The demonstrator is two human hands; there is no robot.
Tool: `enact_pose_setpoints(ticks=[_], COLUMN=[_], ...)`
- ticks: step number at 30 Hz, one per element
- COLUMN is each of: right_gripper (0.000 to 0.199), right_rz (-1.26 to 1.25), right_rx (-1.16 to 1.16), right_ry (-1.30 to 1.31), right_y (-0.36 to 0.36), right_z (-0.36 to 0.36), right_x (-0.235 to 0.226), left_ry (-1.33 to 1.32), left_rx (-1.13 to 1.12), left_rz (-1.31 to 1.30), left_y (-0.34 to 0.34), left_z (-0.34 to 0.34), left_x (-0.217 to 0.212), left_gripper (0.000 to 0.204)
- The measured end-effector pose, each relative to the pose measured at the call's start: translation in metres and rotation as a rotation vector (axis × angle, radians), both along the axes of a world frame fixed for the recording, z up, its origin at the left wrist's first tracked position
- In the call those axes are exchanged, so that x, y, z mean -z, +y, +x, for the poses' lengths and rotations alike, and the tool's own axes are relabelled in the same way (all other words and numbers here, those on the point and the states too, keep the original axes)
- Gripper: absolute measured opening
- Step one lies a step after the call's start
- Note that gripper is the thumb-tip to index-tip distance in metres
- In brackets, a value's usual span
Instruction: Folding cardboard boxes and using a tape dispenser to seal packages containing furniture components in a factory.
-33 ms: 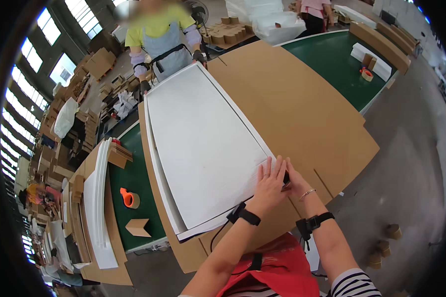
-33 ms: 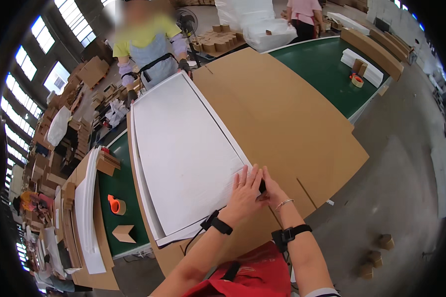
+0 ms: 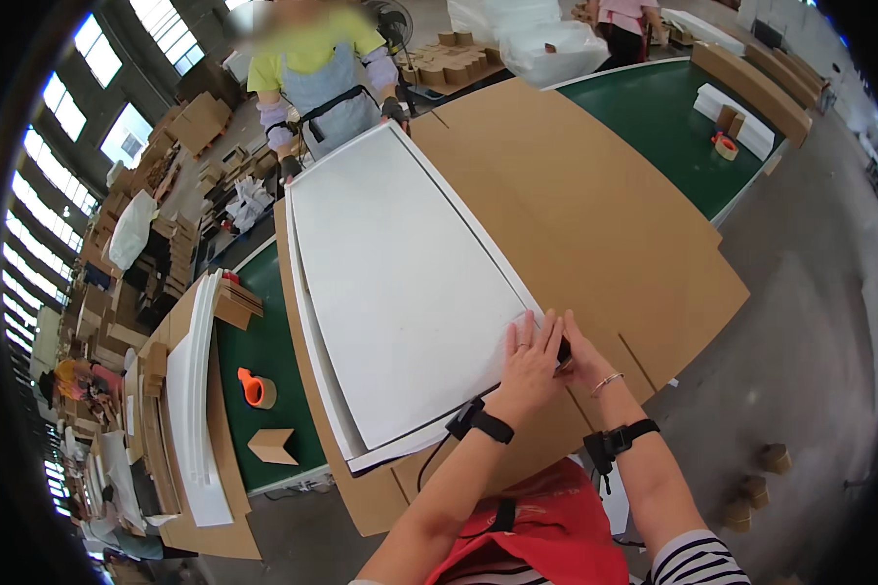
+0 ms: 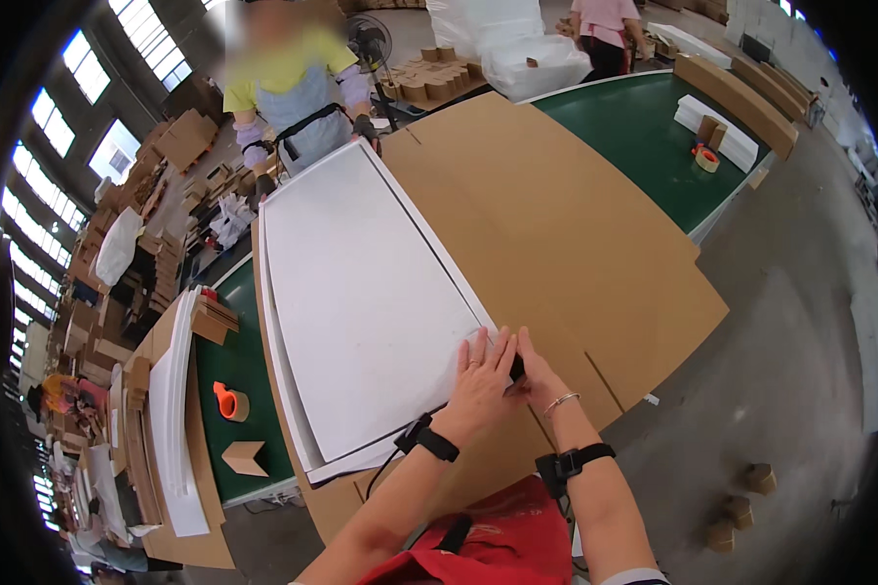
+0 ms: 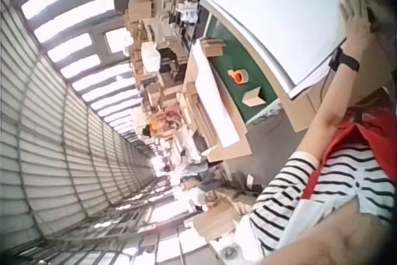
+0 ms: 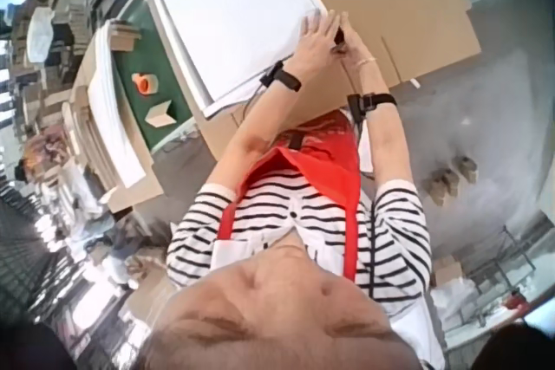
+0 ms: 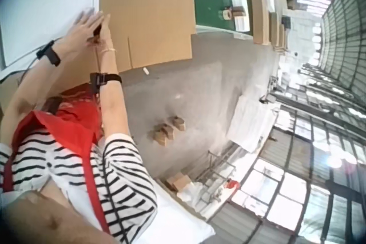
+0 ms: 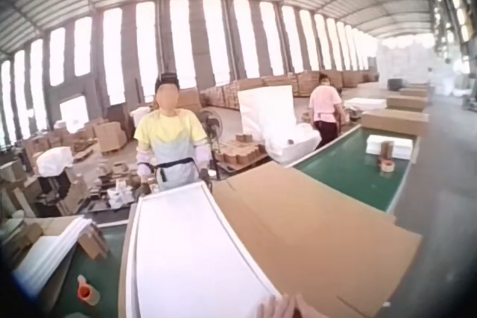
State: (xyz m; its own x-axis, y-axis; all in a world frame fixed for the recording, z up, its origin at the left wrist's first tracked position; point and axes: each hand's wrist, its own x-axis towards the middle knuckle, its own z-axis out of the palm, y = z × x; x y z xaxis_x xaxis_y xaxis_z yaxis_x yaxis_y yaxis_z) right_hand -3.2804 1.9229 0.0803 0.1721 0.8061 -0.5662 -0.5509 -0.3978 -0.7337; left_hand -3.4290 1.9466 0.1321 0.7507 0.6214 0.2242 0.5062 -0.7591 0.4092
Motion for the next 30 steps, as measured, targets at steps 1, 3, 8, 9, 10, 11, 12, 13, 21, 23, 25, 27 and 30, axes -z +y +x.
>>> enact_pose_setpoints(ticks=[1,3,8,9,10,11,12,13,21,23,25,27,30], right_gripper=[0.077,0.080,0.073,0.059,0.055,0.052,0.055,0.062,0.067,0.061,0.056,0.051,0.050], right_rz=[-0.040,-0.075,-0.185,-0.090,-0.172,-0.242,-0.147,-0.347,-0.176,0.027,-0.263,-0.321,-0.232], right_rx=[-0.112,-0.222,-0.266,-0.127,-0.165,-0.195,0.088,0.142,0.748,0.708,0.096,-0.263,-0.903], right_ry=[-0.003,-0.003,-0.110,-0.190,-0.551,-0.919,-1.405,-1.592,0.182,0.524,0.352,0.188,-0.283], right_y=[-0.004,-0.002,-0.024,-0.037,-0.047,-0.059,-0.096,-0.111,-0.152,-0.160,-0.179,-0.183,-0.159], right_z=[0.001,0.009,0.048,0.080,0.093,0.112,0.154,0.160,0.218,0.215,0.209,0.221,0.205], right_x=[-0.016,-0.024,-0.001,0.040,0.034,0.023,0.085,0.077,0.101,0.091,0.065,0.040,-0.003], left_ry=[0.081,0.166,0.247,0.262,0.298,0.329,0.320,0.357,0.392,0.401,0.419,0.427,0.412], left_rx=[-0.027,-0.050,-0.043,-0.023,-0.046,-0.060,-0.027,-0.054,-0.031,-0.025,-0.030,-0.044,-0.035], left_rz=[0.083,0.168,0.153,0.135,0.126,0.120,0.122,0.115,0.104,0.084,0.069,0.054,0.085], left_y=[0.001,0.003,0.004,0.003,0.004,0.003,0.003,0.001,0.002,0.004,0.003,0.002,0.002], left_z=[-0.003,-0.003,0.000,0.009,-0.002,-0.011,0.004,-0.007,0.006,0.009,0.004,0.001,-0.001], left_x=[0.005,0.007,0.011,0.004,0.005,0.004,0.000,-0.002,-0.006,-0.010,-0.011,-0.008,-0.005], left_gripper=[0.092,0.093,0.086,0.085,0.085,0.086,0.086,0.086,0.086,0.087,0.088,0.090,0.091])
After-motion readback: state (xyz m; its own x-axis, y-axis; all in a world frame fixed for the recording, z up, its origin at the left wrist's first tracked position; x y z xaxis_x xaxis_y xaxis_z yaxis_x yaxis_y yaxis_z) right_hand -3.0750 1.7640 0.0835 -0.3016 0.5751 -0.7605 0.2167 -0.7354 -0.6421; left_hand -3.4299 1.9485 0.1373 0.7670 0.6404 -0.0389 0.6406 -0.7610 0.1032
